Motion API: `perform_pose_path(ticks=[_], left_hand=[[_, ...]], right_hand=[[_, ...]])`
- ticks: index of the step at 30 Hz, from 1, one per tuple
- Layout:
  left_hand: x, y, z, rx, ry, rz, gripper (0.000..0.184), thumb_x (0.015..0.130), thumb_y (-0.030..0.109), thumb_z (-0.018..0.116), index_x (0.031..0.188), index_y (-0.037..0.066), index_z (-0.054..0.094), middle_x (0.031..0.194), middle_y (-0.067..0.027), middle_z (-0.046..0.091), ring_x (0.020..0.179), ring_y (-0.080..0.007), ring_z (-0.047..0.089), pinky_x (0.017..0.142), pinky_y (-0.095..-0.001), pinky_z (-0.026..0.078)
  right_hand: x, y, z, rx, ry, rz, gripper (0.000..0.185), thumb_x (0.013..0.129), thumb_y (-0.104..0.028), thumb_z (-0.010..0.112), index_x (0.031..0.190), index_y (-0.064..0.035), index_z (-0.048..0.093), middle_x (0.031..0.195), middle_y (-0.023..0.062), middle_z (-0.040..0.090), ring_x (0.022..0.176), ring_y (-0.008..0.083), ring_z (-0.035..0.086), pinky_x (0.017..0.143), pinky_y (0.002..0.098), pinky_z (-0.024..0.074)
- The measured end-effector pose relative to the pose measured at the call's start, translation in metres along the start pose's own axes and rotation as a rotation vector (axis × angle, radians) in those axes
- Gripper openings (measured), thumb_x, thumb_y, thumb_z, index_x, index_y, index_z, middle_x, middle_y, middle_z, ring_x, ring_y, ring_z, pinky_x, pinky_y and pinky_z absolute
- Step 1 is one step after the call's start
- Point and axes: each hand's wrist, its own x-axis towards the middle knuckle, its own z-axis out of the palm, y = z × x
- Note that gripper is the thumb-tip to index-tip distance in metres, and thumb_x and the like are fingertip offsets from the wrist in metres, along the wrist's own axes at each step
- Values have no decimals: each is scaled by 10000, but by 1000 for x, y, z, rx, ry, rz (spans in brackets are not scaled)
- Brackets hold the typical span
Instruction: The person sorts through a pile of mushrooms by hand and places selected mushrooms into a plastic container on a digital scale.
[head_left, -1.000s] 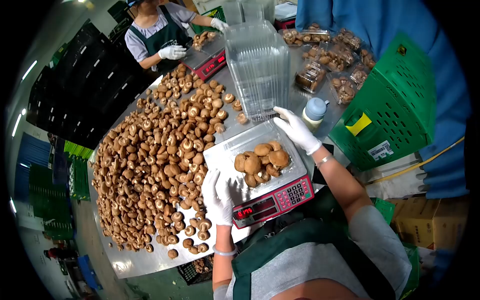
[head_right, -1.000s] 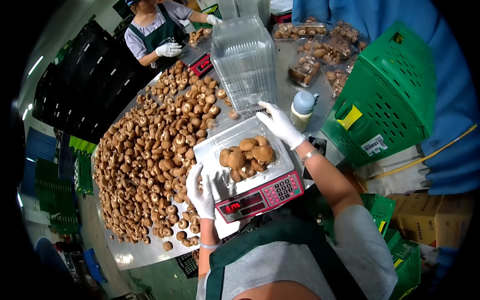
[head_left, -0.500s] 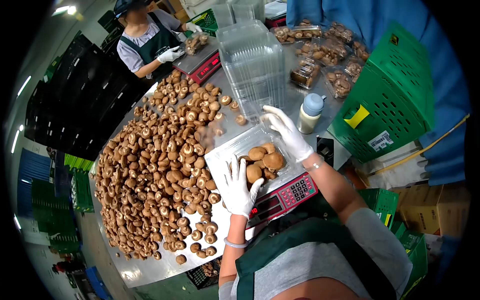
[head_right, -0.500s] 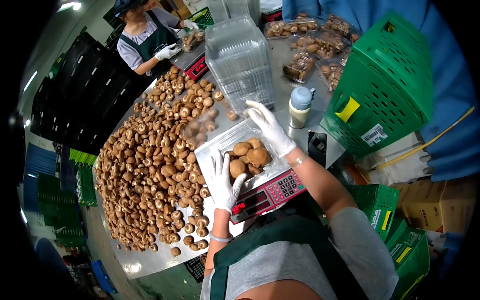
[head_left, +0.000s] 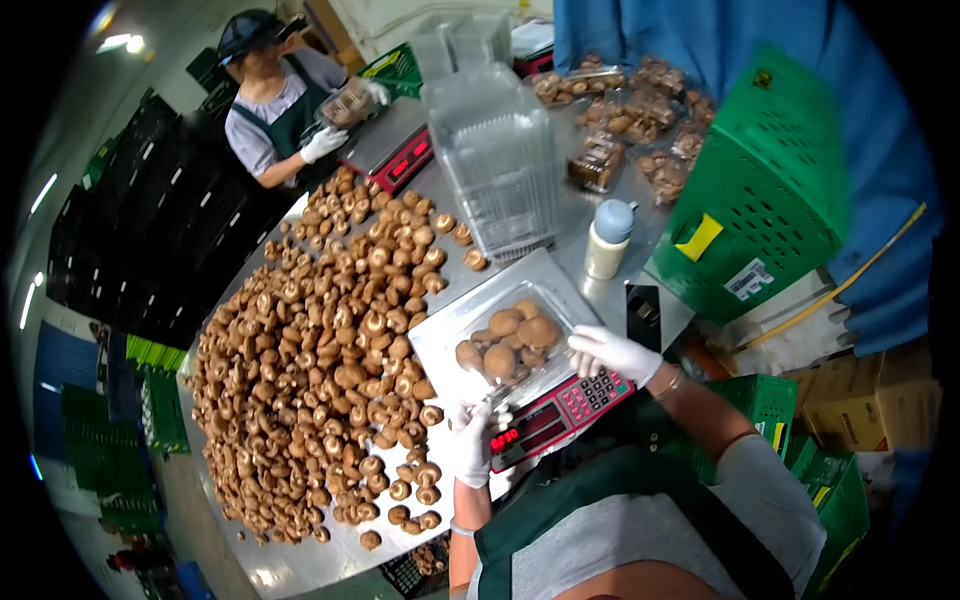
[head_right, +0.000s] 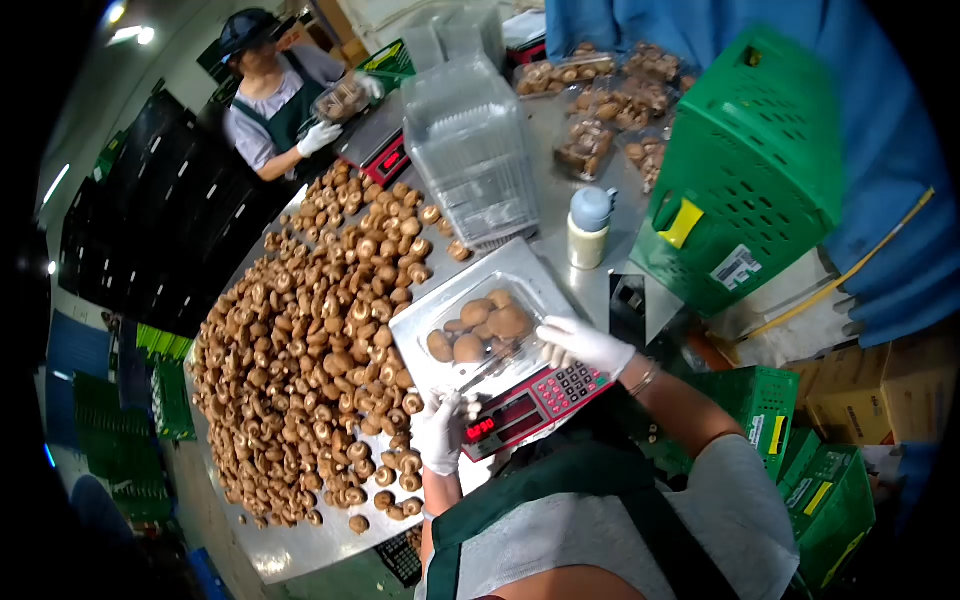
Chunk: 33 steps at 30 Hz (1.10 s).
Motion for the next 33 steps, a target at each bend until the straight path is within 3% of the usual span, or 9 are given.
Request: perform_pose_path(ticks=[5, 10, 14, 17, 20, 25, 26, 28, 33], left_hand=[[-8, 8, 12, -23, -23, 121, 117, 884, 36, 553, 947, 82, 467, 741, -18, 491, 668, -155, 565, 608, -276, 474], [-33, 17, 17, 59, -282, 114, 251, 938, 123, 515, 1159, 22, 454, 1088, -204, 602, 964, -261, 624, 822, -324, 510], [-47, 30, 26, 231, -219, 165, 353, 932, 159, 531, 1210, -37, 434, 1151, -215, 579, 1031, -271, 597, 921, -344, 459], [-54, 30, 21, 504, -207, 283, 353, 922, 145, 555, 1210, -39, 464, 1149, -181, 591, 1037, -251, 596, 932, -329, 450], [-61, 61, 42, 1126, -291, 546, 352, 894, 197, 591, 1182, 5, 527, 1059, -155, 629, 977, -265, 616, 861, -342, 473], [-79, 120, 138, 1939, -401, 864, 441, 811, 273, 630, 1190, 76, 517, 1053, -116, 585, 904, -251, 588, 734, -367, 465], [-82, 121, 151, 2067, -354, 1018, 414, 803, 230, 606, 1171, 62, 513, 1014, -122, 583, 859, -240, 587, 678, -359, 469], [-102, 133, 187, 2176, -318, 974, 411, 748, 141, 546, 1136, 12, 503, 918, -112, 560, 771, -215, 567, 560, -323, 447], [-146, 150, 204, 2393, -204, 1152, 340, 809, 165, 527, 1111, 9, 542, 886, -88, 593, 795, -168, 560, 540, -226, 410]], right_hand=[[5, 6, 8, 93, -19, -188, 231, 975, -260, 433, 886, -59, 506, 727, 31, 610, 605, 92, 599, 540, 199, 475], [-5, -86, -9, 197, 52, -402, 187, 972, -228, 462, 885, -76, 525, 750, 19, 595, 603, 104, 605, 550, 226, 497], [27, -161, -92, 489, 262, -656, 148, 943, -188, 477, 844, -103, 549, 677, 31, 600, 574, 147, 608, 543, 278, 512], [33, -196, -117, 696, 529, -823, 192, 949, -245, 479, 975, -76, 566, 854, 69, 630, 744, 160, 645, 630, 281, 531], [44, -191, -83, 292, 327, -757, 248, 946, -290, 507, 1064, -79, 564, 936, 54, 629, 834, 149, 633, 724, 288, 520], [124, -205, -44, -1169, 926, -1256, 357, 867, -281, 557, 1149, -61, 548, 1086, 167, 600, 1072, 335, 543, 957, 447, 381], [137, -207, -42, -1438, 947, -1108, 419, 873, -325, 534, 1183, -44, 551, 1146, 148, 565, 1108, 291, 518, 974, 398, 371], [131, -230, -37, -1596, 575, -699, 331, 878, -332, 504, 1107, -113, 597, 994, 152, 637, 930, 309, 609, 812, 430, 462], [171, -230, -72, -1468, 474, -708, 229, 880, -280, 495, 941, -101, 625, 922, 146, 653, 882, 331, 619, 773, 436, 476]])
